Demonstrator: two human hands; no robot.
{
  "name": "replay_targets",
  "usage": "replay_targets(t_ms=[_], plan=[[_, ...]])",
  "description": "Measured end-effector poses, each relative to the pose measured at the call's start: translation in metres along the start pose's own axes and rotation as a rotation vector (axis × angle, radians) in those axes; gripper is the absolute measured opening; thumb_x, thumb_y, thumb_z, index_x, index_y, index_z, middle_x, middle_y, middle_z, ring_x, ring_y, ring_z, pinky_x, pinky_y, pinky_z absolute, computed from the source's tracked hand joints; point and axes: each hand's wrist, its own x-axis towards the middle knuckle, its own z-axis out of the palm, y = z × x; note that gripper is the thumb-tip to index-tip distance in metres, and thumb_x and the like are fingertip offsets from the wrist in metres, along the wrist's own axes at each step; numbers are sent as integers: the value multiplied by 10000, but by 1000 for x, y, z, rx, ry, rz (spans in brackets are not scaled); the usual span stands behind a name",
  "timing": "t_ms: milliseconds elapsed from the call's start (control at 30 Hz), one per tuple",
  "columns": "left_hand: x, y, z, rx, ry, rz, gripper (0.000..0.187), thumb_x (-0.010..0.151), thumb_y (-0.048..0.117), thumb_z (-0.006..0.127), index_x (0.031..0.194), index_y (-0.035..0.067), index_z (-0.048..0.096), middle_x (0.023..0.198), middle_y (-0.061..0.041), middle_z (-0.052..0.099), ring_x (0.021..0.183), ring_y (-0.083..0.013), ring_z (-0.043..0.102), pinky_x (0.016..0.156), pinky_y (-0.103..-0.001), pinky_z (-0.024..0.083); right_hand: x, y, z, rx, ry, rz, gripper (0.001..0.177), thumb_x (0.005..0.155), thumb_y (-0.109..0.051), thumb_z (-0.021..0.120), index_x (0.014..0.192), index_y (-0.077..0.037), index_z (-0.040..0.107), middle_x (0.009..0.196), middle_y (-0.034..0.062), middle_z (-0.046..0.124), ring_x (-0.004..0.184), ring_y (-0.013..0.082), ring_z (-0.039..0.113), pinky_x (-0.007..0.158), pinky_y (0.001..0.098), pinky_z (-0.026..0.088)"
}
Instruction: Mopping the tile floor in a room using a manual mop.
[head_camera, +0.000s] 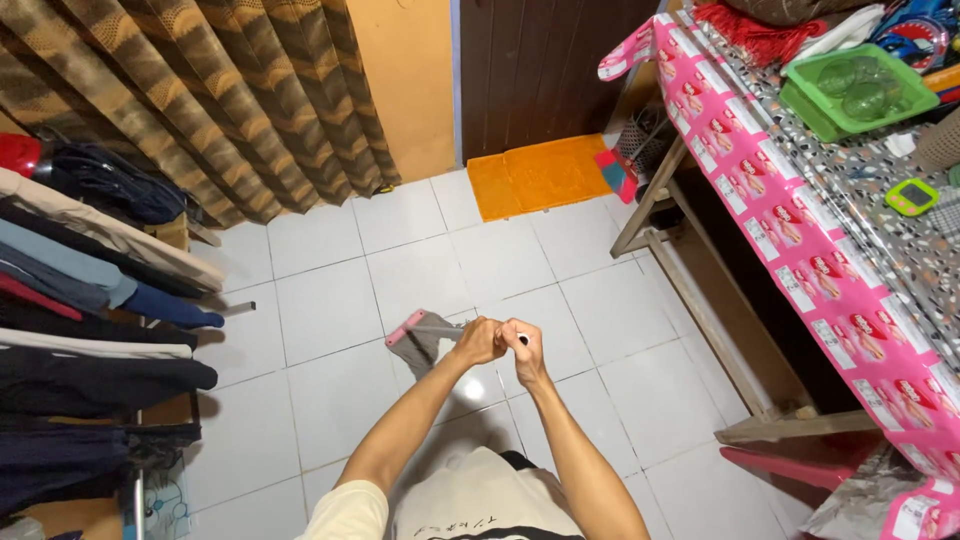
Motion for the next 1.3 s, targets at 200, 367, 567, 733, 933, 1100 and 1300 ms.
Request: replay_targets(t_ms=[200, 367, 567, 733, 933, 1100, 1300], plan=[[1, -5, 14, -313, -31, 2, 98, 701, 139, 667, 747, 83, 731, 721, -166, 724, 684, -355, 728, 646, -434, 562, -5, 22, -7, -22, 129, 58, 506, 1045, -273, 582, 616, -12, 519, 615, 8, 504, 591, 95, 411, 560, 281, 314], [16, 46, 8, -400, 9, 98, 181, 637, 128, 725, 807, 66, 727, 719, -169, 690, 665, -350, 709, 613, -416, 550, -7, -4, -42, -72, 150, -11, 505, 1037, -222, 571, 581, -11, 520, 587, 9, 523, 556, 97, 436, 526, 280, 333], [44, 101, 62, -435, 31, 155, 136, 628, 131, 746, 725, 56, 688, 670, -160, 655, 599, -337, 683, 568, -412, 523, -3, -114, -66, -253, 176, -15, 435, 1008, -177, 567, 614, 6, 569, 566, 0, 536, 533, 85, 449, 496, 272, 346], [65, 96, 129, -410, -26, 245, 152, 667, 131, 721, 705, 27, 617, 710, -170, 662, 682, -358, 683, 607, -421, 506, -12, -123, -82, -431, 237, -22, 453, 1009, -168, 594, 588, -25, 509, 547, -18, 493, 539, 59, 409, 508, 265, 330], [65, 106, 114, -431, -415, 106, 229, 782, 230, 681, 938, 64, 649, 912, -123, 734, 895, -248, 683, 721, -426, 530, -14, -105, -79, -570, 359, -48, 398, 945, -134, 687, 596, -41, 520, 556, -35, 502, 542, 45, 406, 482, 259, 330], [57, 109, 57, -175, -592, 34, 243, 840, 236, 618, 964, 27, 618, 916, -153, 709, 889, -285, 656, 721, -521, 532, -3, -109, -54, -466, 301, -17, 375, 972, -179, 679, 636, -59, 565, 600, -46, 587, 571, 30, 463, 500, 245, 386], [44, 48, -1, -190, -229, 393, 364, 708, 296, 851, 945, 46, 734, 987, -242, 711, 905, -481, 696, 596, -987, 378, 5, -73, 11, -515, 309, -60, 418, 990, -217, 686, 637, -53, 533, 591, -50, 492, 572, 39, 396, 501, 247, 319]])
